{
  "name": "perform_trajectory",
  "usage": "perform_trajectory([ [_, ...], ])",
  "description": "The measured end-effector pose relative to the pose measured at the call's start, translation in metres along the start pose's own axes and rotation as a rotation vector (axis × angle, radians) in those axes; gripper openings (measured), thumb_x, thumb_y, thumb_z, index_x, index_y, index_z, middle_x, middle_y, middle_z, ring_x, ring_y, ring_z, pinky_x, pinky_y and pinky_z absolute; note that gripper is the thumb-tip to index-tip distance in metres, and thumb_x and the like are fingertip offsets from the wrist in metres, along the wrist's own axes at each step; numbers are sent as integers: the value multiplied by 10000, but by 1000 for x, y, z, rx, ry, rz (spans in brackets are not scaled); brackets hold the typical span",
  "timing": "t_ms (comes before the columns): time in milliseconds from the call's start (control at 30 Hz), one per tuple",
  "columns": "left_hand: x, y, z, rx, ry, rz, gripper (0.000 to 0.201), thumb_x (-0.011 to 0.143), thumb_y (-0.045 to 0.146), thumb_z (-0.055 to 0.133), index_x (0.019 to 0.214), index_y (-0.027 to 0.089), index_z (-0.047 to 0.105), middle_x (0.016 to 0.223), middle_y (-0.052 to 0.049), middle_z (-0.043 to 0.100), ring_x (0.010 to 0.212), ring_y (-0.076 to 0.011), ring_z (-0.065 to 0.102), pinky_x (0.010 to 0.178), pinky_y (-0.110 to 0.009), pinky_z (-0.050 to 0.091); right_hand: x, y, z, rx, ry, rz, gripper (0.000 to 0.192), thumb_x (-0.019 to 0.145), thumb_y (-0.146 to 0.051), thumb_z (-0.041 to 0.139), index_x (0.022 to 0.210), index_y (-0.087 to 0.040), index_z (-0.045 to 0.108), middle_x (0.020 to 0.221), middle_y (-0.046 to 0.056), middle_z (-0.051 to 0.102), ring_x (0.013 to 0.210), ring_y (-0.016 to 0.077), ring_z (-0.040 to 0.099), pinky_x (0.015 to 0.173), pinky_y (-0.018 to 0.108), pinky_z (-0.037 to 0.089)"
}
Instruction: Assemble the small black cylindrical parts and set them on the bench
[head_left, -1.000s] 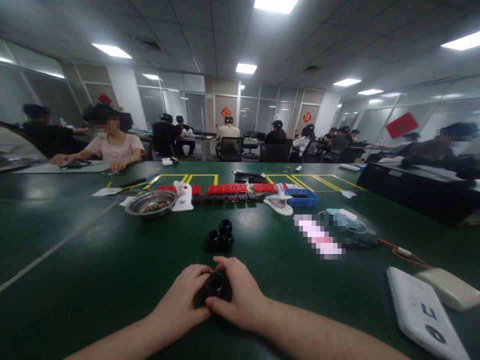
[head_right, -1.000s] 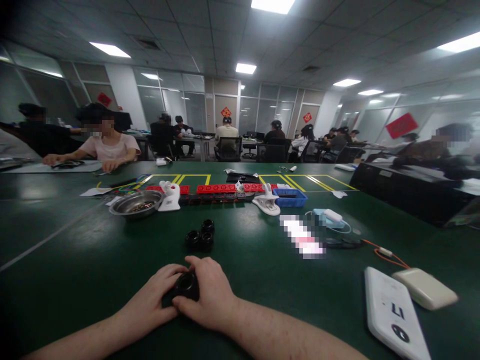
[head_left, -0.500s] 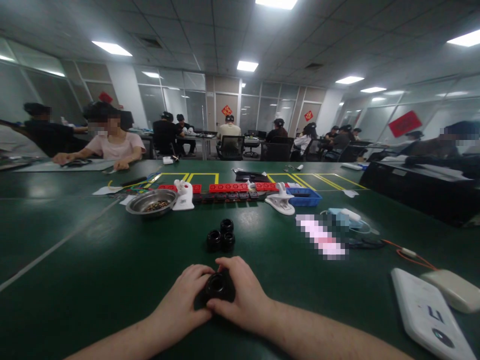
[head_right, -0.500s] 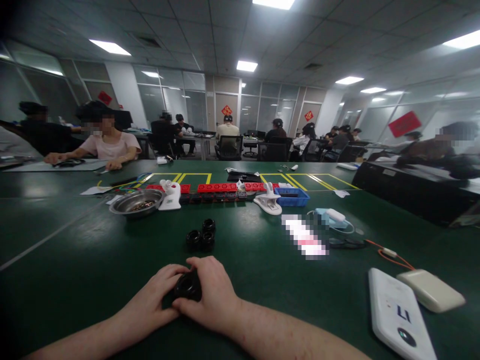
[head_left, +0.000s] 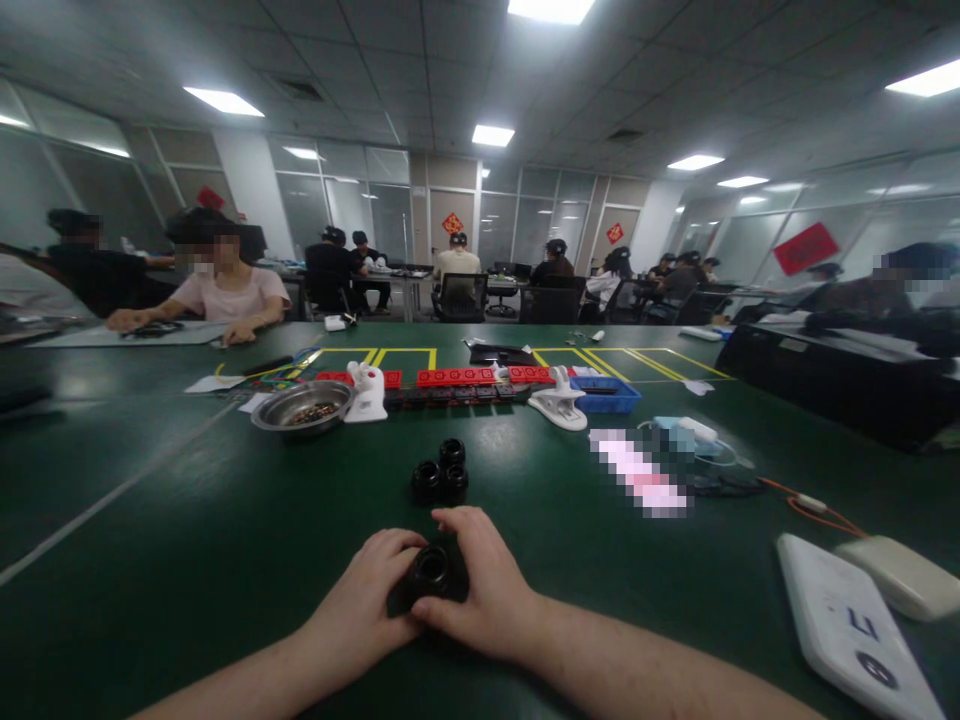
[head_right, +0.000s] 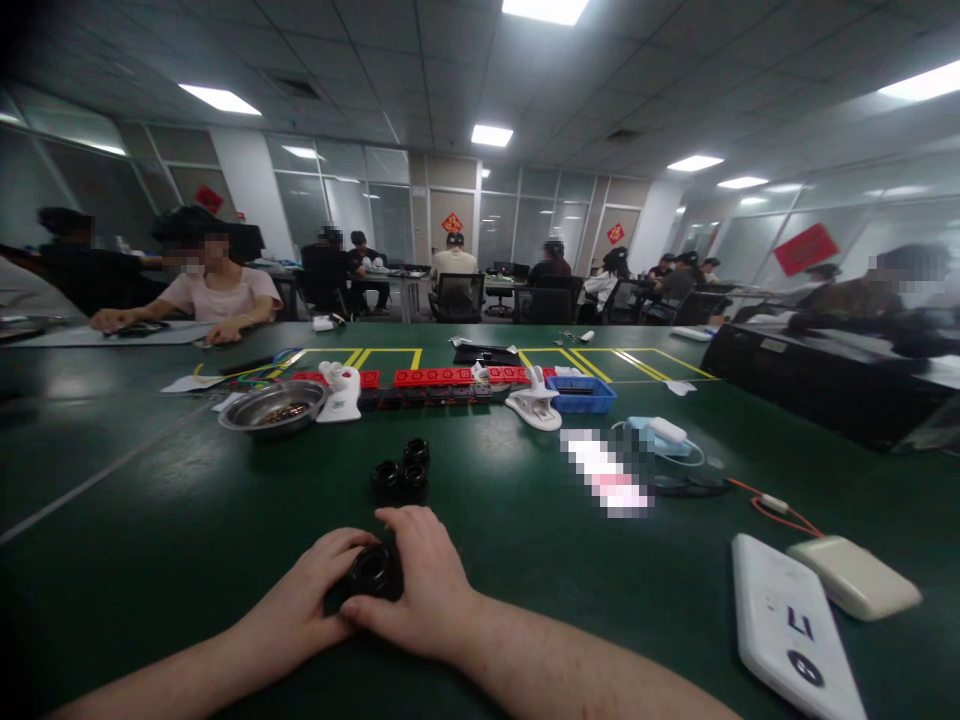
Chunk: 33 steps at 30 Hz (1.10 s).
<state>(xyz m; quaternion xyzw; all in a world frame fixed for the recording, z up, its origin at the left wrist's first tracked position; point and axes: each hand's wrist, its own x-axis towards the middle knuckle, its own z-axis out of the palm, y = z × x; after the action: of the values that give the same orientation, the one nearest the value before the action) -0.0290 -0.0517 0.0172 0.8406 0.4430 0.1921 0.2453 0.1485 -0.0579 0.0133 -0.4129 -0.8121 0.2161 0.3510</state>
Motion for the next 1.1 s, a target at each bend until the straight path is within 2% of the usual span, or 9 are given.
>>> perform_trajectory([
  [133, 0, -1, 1, 10, -7, -15, 309, 644, 232, 615, 951, 224, 585, 1078, -46, 528, 1022, -256, 465, 891, -394, 387, 0, -2, -1, -1, -12, 29, 638, 598, -326, 667, 1157, -190, 392, 995, 67, 505, 921, 222, 481, 830, 388, 400],
  [233, -1, -2, 1, 22, 2, -4, 334, 667, 228, 598, 999, 206, 568, 1100, -60, 520, 1044, -249, 453, 914, -388, 368, -1, -3, -2, 42, -33, -91, 594, 616, -185, 584, 1171, -184, 372, 1050, 75, 509, 973, 212, 470, 874, 376, 378],
  [333, -1, -3, 1, 26, 13, 15, 361, 679, 268, 603, 1030, 205, 553, 1114, -67, 515, 1062, -254, 439, 931, -394, 351, -2, -2, -3, 69, -50, -190, 640, 603, -157, 565, 1201, -154, 340, 1131, 102, 476, 1034, 215, 443, 919, 374, 345],
  [533, 0, 2, -3, -2, -35, -27, 308, 674, 300, 610, 966, 209, 575, 1082, -59, 521, 1015, -255, 466, 875, -384, 398, -2, -1, -2, 32, -7, -49, 699, 618, -375, 653, 1207, -150, 351, 1139, 118, 461, 1041, 247, 434, 897, 405, 358],
  [633, 1, 3, -4, -7, -45, -51, 306, 668, 277, 611, 965, 211, 575, 1092, -55, 514, 1030, -254, 456, 883, -386, 393, -1, -1, -2, 19, -22, 18, 650, 609, -365, 662, 1167, -164, 395, 1055, 94, 506, 968, 234, 474, 858, 393, 387],
  [733, 1, 2, -4, -5, -35, -50, 316, 665, 247, 605, 978, 224, 570, 1100, -48, 515, 1041, -254, 448, 896, -393, 381, -1, -1, -3, 54, -33, -18, 574, 623, -234, 608, 1153, -169, 400, 1035, 77, 522, 955, 211, 486, 863, 369, 388],
  [833, 1, 1, -2, -1, -19, -28, 315, 681, 289, 602, 985, 213, 574, 1101, -54, 520, 1040, -254, 450, 901, -386, 377, -2, 0, -4, 95, -54, -105, 604, 605, -168, 557, 1179, -157, 373, 1105, 93, 496, 1009, 211, 467, 901, 370, 363],
  [933, 1, 0, -1, 9, -11, -15, 312, 672, 291, 606, 974, 217, 580, 1096, -51, 525, 1030, -256, 456, 897, -390, 381, -2, 1, -4, 85, -57, -105, 647, 612, -224, 593, 1206, -148, 347, 1148, 111, 468, 1051, 228, 442, 916, 385, 347],
  [1100, 0, -2, -1, 11, -23, -22, 320, 660, 275, 615, 973, 217, 579, 1096, -54, 520, 1033, -254, 454, 901, -396, 376, 0, -1, -2, 10, -46, -7, 672, 619, -366, 652, 1198, -180, 367, 1148, 97, 472, 1052, 243, 437, 905, 394, 350],
])
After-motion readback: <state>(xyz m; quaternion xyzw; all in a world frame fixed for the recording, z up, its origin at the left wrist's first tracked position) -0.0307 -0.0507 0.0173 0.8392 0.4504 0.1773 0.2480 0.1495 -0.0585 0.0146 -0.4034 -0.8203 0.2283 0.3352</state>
